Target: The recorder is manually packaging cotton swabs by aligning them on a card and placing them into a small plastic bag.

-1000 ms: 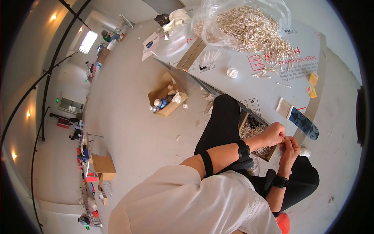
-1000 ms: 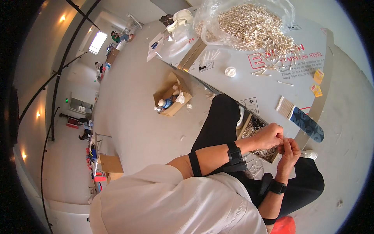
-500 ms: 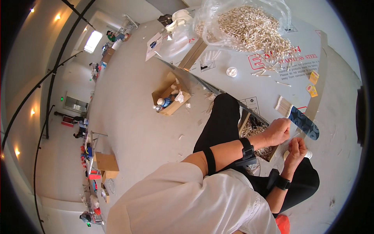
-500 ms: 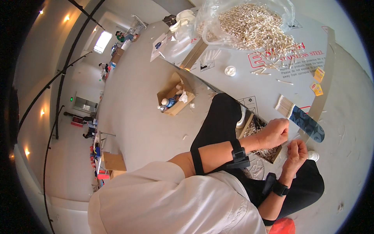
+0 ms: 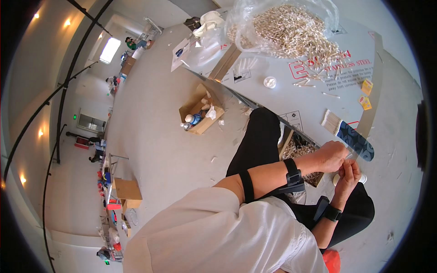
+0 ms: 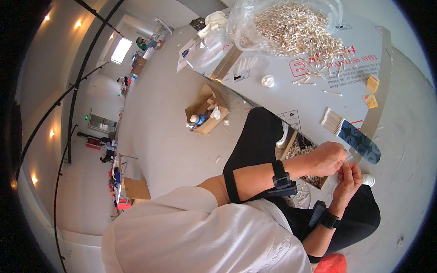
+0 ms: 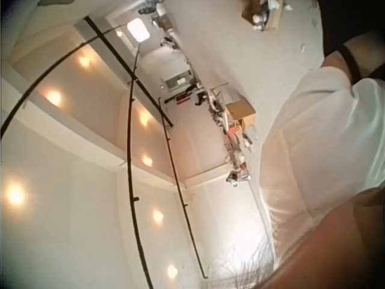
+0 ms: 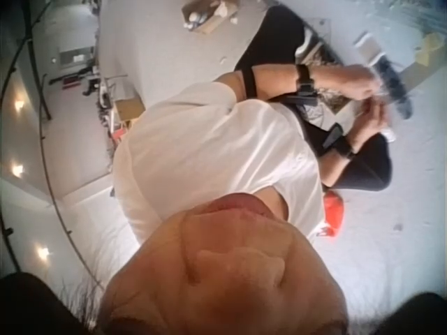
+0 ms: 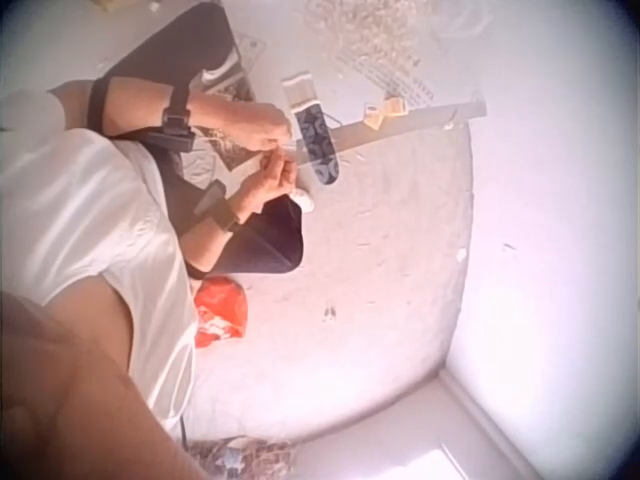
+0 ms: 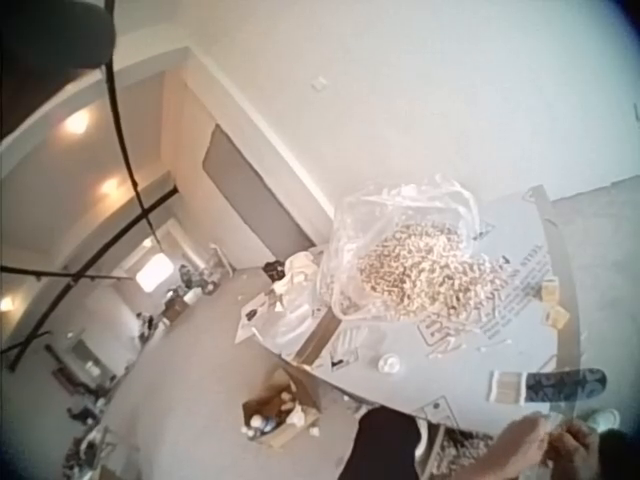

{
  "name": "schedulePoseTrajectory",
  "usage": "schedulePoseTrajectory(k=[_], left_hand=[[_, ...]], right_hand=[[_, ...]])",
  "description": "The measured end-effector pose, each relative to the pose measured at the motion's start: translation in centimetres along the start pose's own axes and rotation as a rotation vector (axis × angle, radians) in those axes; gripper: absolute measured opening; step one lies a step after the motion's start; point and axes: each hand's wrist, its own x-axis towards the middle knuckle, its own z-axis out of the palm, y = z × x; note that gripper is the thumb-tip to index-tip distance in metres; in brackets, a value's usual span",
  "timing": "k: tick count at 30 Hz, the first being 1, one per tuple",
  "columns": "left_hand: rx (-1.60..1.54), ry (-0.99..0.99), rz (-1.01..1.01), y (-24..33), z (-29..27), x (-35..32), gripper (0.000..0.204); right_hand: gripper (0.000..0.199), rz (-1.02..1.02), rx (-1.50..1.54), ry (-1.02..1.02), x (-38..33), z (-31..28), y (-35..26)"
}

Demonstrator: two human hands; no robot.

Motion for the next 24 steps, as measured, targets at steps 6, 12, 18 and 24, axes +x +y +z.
schedulePoseTrajectory(k=[6,12,18,24], left_hand=[[0.09,0.031,0.099,1.3,0.4,-0.2,0.01],[-0.021,0.192,0.065,-3.2,-0.7,0.8,0.012],[0.065,-0.079,0.431,1.3,-0.7,4.2,0.018],[-0.052,-0.007,0.357,0.0,1.3,8.3,0.011]], right_hand=[[0.015,-0.019,-0.177,0.067,-0.8,0.1,-0.7],[0.011,-0.144,-0.291,0.178,0.2,2.2,-1.2],[0.007,-0.285,-0.524,0.168,-0.3,1.2,-2.4],[0.007,-0.386,-0.611,0.452,0.3,-1.1,-3.8]])
